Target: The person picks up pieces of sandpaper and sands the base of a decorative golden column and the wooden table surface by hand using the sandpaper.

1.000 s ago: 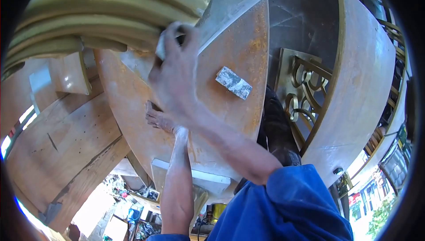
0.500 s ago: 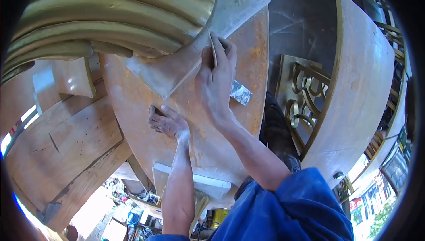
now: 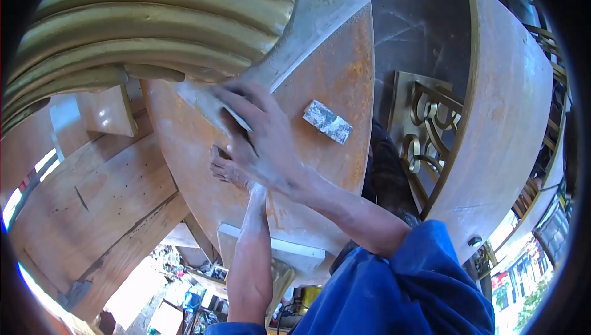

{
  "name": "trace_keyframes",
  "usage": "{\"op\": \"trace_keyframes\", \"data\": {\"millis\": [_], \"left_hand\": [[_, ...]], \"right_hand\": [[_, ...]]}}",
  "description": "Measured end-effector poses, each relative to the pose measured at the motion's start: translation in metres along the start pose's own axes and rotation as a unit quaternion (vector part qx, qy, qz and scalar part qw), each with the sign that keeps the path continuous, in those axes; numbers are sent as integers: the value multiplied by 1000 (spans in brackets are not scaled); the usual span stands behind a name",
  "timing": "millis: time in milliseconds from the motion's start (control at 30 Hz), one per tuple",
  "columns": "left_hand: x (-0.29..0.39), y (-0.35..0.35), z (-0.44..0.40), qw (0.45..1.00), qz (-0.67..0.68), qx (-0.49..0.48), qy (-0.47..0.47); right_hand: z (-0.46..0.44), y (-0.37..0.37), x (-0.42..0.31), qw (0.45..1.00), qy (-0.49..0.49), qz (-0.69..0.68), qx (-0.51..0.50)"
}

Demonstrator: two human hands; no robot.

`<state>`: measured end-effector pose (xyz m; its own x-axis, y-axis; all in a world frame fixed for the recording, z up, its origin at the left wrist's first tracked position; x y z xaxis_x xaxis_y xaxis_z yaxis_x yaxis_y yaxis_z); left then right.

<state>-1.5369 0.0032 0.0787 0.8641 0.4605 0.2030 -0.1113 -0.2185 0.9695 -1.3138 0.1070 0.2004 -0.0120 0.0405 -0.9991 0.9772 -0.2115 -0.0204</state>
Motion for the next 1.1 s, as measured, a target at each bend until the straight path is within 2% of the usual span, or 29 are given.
{"op": "trace_keyframes", "data": {"millis": [33,167,200,267,333,367,500,533,667,733,833,900,933,967,1000,1100], "left_hand": [[0,0,0,1000,8,0,1],[-5,1,0,1000,5,-1,6],[-2,4,-1,1000,7,14,0],[-1,9,-2,999,3,42,0],[-2,3,-2,999,-19,26,2],[-2,1,-2,1000,-19,23,2],[-3,0,-2,1000,-13,24,7],[-4,1,3,1000,-18,24,9],[-1,4,-1,999,-5,3,37],[-3,2,1,999,-7,19,38],[-9,-3,0,998,-52,27,16],[-11,4,4,996,-52,65,12],[-11,7,5,996,-52,77,13],[-12,7,5,995,-54,83,16],[-13,6,5,995,-54,82,20],[-21,-11,2,997,-60,22,44]], "right_hand": [[-6,-2,3,1000,6,2,-2],[-16,19,39,959,-81,166,213],[-30,15,31,961,-71,154,217],[-58,4,-1,975,39,105,192],[-50,7,-26,977,109,78,167],[-47,11,-23,976,113,78,170],[-22,15,45,963,-22,187,194],[-21,17,45,964,-25,185,190],[-35,7,0,970,128,173,113],[-19,28,53,974,-33,183,131],[-38,1,6,974,32,128,184],[-60,-16,-82,969,85,129,193],[-65,-18,-125,959,179,94,198],[-70,-20,-149,940,232,105,225],[-73,-18,-159,918,282,123,249],[-54,-3,-85,926,250,199,199]]}}
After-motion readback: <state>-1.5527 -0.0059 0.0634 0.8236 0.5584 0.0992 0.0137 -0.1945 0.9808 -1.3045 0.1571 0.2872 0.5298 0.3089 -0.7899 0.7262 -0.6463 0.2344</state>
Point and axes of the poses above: each hand's wrist, its own z-axis away from the middle knuckle, its own y-axis out of the back of the hand, x = y × z, the point moved 9 cm from there along -z, towards the middle knuckle
